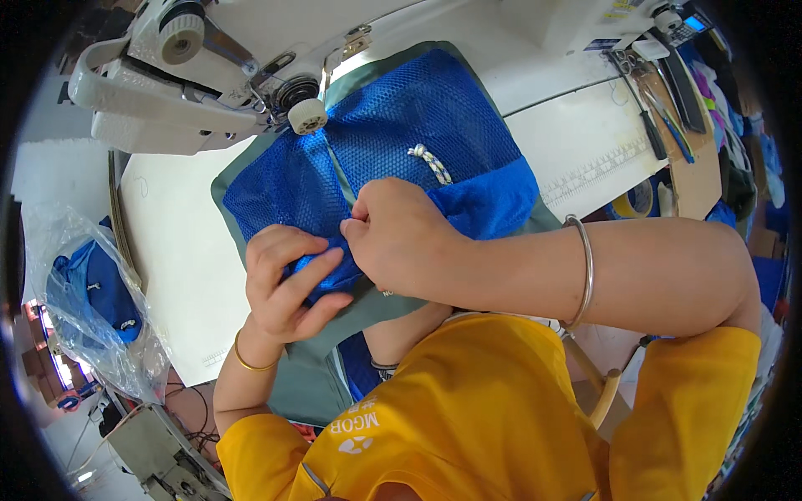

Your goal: Sewing blue mesh pockets onto a synthetic fabric backing using an industrial sewing machine.

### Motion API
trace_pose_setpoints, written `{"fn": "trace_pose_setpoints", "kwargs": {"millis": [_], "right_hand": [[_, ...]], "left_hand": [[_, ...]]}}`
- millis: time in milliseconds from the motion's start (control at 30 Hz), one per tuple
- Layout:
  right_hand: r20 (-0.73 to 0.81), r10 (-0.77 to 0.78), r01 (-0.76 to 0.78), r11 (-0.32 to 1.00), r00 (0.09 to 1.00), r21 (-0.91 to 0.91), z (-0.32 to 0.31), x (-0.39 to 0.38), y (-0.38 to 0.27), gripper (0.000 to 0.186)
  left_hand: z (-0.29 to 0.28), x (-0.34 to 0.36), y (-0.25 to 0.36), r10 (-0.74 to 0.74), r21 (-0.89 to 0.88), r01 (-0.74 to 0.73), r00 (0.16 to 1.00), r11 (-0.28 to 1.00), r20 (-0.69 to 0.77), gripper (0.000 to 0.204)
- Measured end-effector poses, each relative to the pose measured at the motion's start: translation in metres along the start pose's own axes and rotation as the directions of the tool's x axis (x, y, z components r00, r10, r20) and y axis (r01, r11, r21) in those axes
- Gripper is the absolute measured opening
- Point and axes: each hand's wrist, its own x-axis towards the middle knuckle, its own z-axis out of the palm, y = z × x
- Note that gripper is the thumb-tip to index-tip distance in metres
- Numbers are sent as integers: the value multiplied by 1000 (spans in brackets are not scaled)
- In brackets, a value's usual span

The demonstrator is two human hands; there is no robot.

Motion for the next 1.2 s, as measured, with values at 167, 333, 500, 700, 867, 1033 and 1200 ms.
{"fn": "trace_pose_setpoints", "kwargs": {"millis": [167, 333, 500, 700, 867, 1033, 1200], "right_hand": [[-95, -73, 68, 996, 993, -55, 7, 1, 7, 32], [-38, -18, 13, 992, 999, -125, 2, 0, -4, 32], [103, 110, -109, 994, 989, -22, -7, 4, -14, 29], [30, 156, -153, 985, 987, -82, 2, 15, -7, 30], [30, 59, -50, 972, 998, -230, -3, 15, -8, 32], [114, 180, -168, 980, 977, -102, -9, 12, -12, 36], [94, 199, -189, 976, 975, -107, -7, 16, -12, 38]], "left_hand": [[-8, 8, -4, -43, 66, 39, 997, 997, 70, 44], [-7, 3, -5, -33, 64, 29, 997, 998, 74, 44], [-9, 4, -7, -19, 63, 13, 996, 998, 86, 43], [-21, 29, -17, -90, 70, 74, 962, 995, 258, 39], [-21, 40, -24, -222, 220, 144, 895, 965, 387, 45], [-14, 38, -29, -146, 193, 86, 936, 977, 320, 45], [-10, 33, -30, -167, 242, 91, 934, 966, 315, 43]]}}
